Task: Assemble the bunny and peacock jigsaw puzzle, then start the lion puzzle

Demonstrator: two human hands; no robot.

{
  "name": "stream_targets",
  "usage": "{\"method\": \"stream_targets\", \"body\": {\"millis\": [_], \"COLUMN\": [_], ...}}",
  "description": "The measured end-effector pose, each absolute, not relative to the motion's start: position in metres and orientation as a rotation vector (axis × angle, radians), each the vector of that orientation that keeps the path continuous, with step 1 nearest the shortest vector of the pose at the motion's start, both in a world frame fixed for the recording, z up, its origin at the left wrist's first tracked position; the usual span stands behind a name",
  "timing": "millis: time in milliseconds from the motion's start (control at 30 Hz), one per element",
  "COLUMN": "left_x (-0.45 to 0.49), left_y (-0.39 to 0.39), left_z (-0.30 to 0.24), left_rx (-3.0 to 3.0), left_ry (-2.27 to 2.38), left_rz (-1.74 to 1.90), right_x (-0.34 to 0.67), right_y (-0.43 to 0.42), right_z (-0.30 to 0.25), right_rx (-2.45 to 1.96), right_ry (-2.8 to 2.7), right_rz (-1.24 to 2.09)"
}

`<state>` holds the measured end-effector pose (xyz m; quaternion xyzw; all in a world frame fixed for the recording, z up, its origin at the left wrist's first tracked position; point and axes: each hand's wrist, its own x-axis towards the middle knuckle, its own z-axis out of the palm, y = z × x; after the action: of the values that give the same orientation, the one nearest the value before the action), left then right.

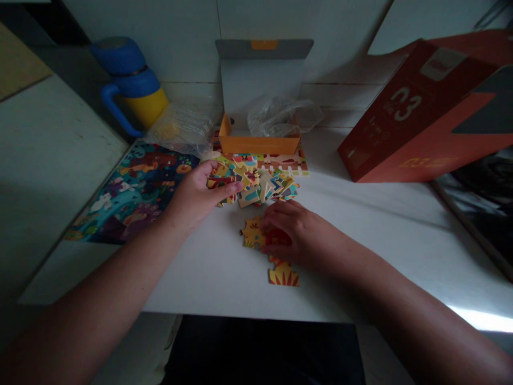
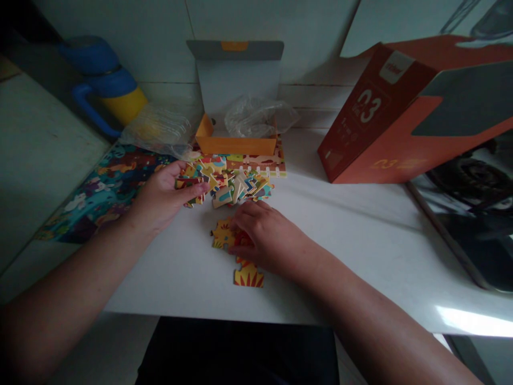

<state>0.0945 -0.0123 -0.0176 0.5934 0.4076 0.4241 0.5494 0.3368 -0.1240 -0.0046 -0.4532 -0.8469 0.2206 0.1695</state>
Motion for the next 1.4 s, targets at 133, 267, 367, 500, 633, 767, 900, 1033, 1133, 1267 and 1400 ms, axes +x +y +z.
{"method": "stream_targets", "body": {"millis": [133, 267, 367, 500, 633, 767, 900, 1033, 1133, 1267, 1400], "left_x": [0.0944, 0.0934, 0.0935, 0.094, 0.0941, 0.0949, 0.0947, 0.0927, 0.0918, 0.0932, 0.0929], "left_y": [-0.0128, -0.012, -0.0122, -0.0126, -0.0119, -0.0122, -0.0124, -0.0109, -0.0107, -0.0135, -0.0157], "left_z": [-0.017, -0.0179, -0.0175, -0.0172, -0.0178, -0.0165, -0.0169, -0.02, -0.0197, -0.0138, -0.0116], "left_rx": [1.404, 1.422, 1.421, 1.41, 1.418, 1.409, 1.404, 1.414, 1.431, 1.451, 1.476], "left_ry": [0.979, 0.988, 0.98, 0.979, 0.972, 0.985, 0.989, 0.986, 0.984, 1.007, 0.973], "left_rz": [1.002, 0.995, 0.99, 0.988, 0.993, 1.002, 1.003, 0.996, 0.974, 0.956, 0.93], "right_x": [0.3373, 0.3374, 0.3366, 0.336, 0.336, 0.3362, 0.3377, 0.3384, 0.3378, 0.338, 0.34], "right_y": [-0.1241, -0.1253, -0.1254, -0.1246, -0.1239, -0.1233, -0.123, -0.1229, -0.1231, -0.1241, -0.1257], "right_z": [-0.0034, -0.0016, -0.0007, -0.0013, -0.0032, -0.0049, -0.0055, -0.0053, -0.0047, -0.0021, 0.0034], "right_rx": [-1.255, -1.239, -1.258, -1.258, -1.248, -1.26, -1.279, -1.284, -1.273, -1.3, -1.463], "right_ry": [-2.391, -2.4, -2.393, -2.372, -2.384, -2.394, -2.396, -2.382, -2.387, -2.336, -2.01], "right_rz": [0.639, 0.652, 0.659, 0.656, 0.653, 0.636, 0.634, 0.654, 0.652, 0.618, 0.57]}}
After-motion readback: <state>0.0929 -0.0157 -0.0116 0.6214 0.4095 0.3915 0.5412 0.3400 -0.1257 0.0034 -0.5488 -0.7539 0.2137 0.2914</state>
